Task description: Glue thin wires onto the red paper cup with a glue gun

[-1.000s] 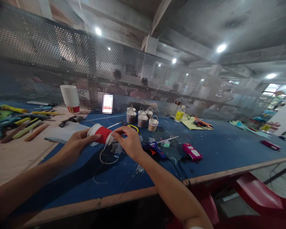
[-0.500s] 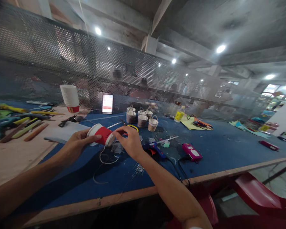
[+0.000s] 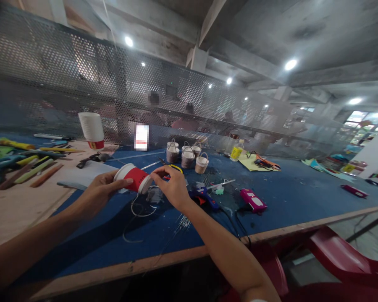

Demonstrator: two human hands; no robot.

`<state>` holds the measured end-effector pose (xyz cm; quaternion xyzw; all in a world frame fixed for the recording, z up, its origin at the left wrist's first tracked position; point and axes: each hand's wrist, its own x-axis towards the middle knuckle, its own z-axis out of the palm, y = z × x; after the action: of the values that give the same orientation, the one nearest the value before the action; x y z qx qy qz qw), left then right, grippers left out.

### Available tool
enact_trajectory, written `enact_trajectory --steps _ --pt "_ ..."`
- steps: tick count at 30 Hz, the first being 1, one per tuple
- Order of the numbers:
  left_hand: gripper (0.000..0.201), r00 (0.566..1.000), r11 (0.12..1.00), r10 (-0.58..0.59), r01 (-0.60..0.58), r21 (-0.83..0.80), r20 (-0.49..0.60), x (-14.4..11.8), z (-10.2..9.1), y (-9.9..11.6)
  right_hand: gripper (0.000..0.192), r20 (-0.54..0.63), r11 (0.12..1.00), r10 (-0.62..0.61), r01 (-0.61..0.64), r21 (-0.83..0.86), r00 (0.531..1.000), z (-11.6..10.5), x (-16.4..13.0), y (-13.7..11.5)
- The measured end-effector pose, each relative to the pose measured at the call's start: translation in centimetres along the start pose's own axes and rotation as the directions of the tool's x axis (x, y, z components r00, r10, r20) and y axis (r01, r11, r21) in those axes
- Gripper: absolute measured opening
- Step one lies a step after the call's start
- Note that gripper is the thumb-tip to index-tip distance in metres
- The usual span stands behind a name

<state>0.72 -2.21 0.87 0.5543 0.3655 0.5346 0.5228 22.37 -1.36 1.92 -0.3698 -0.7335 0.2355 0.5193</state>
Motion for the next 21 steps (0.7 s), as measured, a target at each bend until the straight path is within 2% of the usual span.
enact_trajectory --steps 6,13,21 --pt "0.015 1.000 1.000 0.007 -0.007 0.002 0.017 -0.10 0.10 0.19 0.014 -0.013 0.999 0.038 -0.038 -0.008 0.999 -0.17 0.14 0.09" --pt "0.016 1.000 1.000 0.006 -0.005 -0.013 0.019 -0.08 -0.01 0.16 0.015 -0.026 1.000 0.027 -0.027 0.007 0.999 -0.22 0.13 0.42" --pt "0.014 0.998 0.999 0.018 -0.016 -0.031 0.068 -0.10 -0.11 0.19 0.015 -0.034 0.999 0.043 -0.043 0.016 0.998 -0.33 0.20 0.61"
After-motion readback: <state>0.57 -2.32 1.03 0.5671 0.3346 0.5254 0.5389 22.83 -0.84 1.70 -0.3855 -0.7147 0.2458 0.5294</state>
